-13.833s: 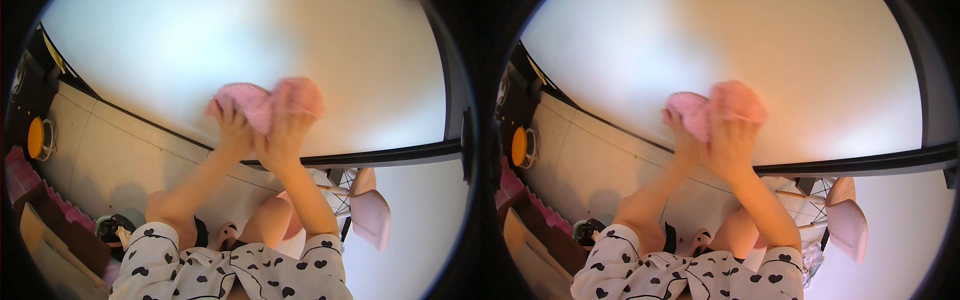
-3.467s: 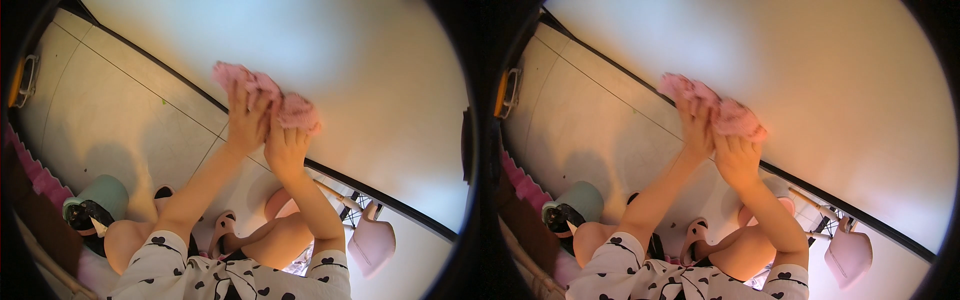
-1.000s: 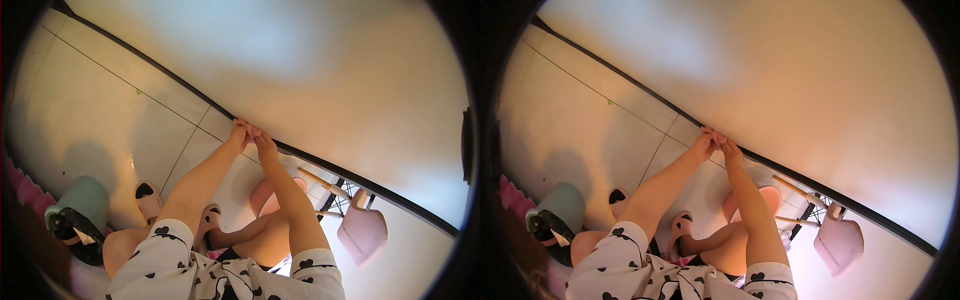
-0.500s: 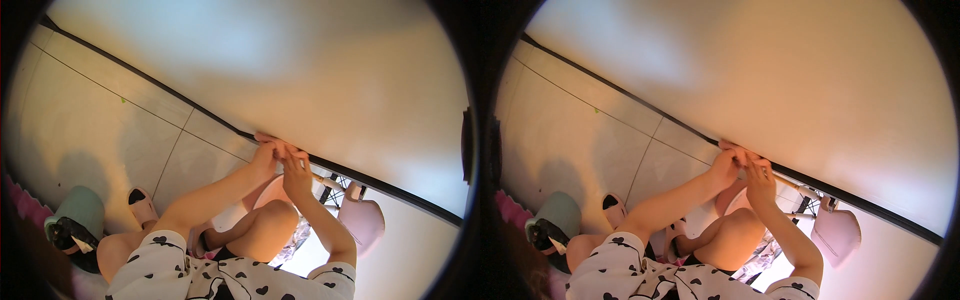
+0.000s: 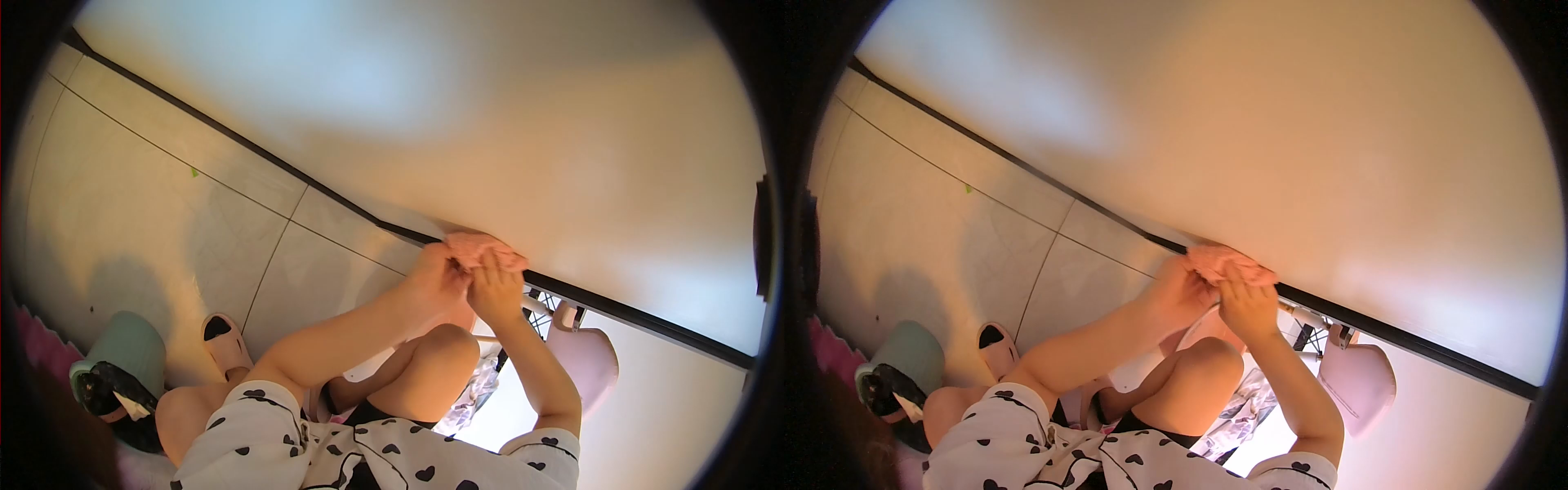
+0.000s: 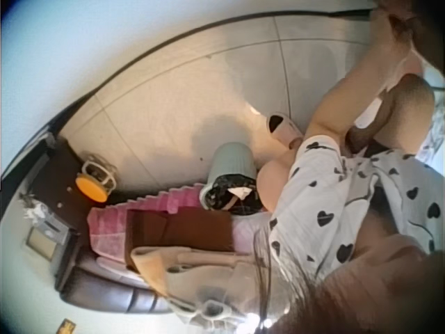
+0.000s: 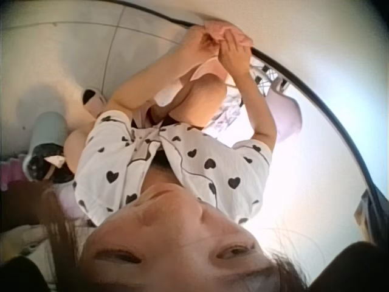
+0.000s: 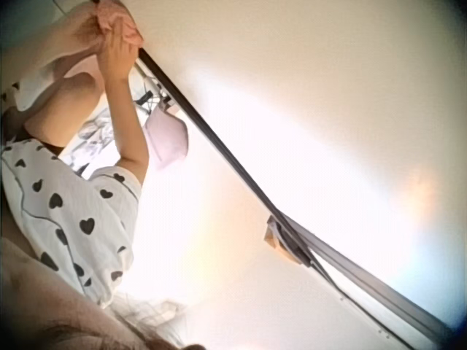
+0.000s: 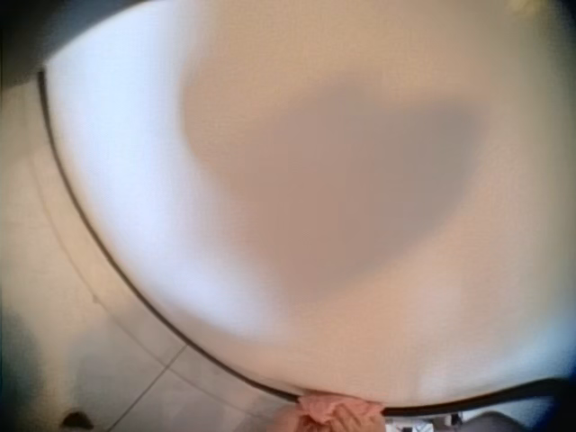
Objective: Cleaning the outer surface of a wardrobe with a damp pink cloth and rinsing it in a basin of water.
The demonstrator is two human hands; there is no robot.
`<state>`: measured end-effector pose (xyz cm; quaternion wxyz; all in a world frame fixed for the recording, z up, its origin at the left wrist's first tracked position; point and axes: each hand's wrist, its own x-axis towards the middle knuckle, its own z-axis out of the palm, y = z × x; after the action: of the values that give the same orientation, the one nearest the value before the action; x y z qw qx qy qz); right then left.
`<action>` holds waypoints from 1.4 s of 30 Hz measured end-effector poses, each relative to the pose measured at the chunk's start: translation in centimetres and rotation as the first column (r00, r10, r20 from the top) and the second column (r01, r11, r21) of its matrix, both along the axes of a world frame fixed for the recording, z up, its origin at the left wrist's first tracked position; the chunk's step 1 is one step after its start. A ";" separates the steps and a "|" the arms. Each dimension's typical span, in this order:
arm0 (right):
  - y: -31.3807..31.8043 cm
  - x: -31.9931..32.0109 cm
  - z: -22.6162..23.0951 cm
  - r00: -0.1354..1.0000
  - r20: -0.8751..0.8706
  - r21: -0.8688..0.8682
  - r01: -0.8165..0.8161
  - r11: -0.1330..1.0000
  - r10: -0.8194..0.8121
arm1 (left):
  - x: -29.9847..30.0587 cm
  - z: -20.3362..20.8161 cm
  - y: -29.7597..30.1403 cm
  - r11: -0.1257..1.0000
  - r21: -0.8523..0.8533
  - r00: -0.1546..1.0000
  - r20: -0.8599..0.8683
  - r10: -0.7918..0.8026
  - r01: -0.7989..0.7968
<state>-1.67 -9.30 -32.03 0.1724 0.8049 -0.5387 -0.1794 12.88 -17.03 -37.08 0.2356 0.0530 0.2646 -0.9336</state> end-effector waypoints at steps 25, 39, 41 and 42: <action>-1.4 1.3 -23.0 0.911 -0.392 0.390 0.038 0.920 0.128 | -2.1 -25.7 -2.7 0.998 0.006 0.763 0.645 0.046 -0.064; 0.0 1.3 -3.8 0.990 -0.122 -0.273 0.036 0.961 -0.072 | 2.2 5.2 -0.1 0.901 -0.388 0.682 0.608 0.408 -0.194; -1.4 2.9 -3.8 0.988 -0.123 -0.335 0.046 0.941 -0.092 | 1.1 4.4 2.1 0.589 -0.804 0.538 0.459 0.706 -0.087; -2.5 4.0 -2.6 0.977 -0.182 -0.364 0.034 0.931 -0.107 | 1.1 4.7 2.4 0.585 -0.803 0.550 0.442 0.709 -0.108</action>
<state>2.34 -11.79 -34.64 0.3626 0.7180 -0.5712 -0.1636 13.93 -14.66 -32.36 0.5526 0.2582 -0.2209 -0.7611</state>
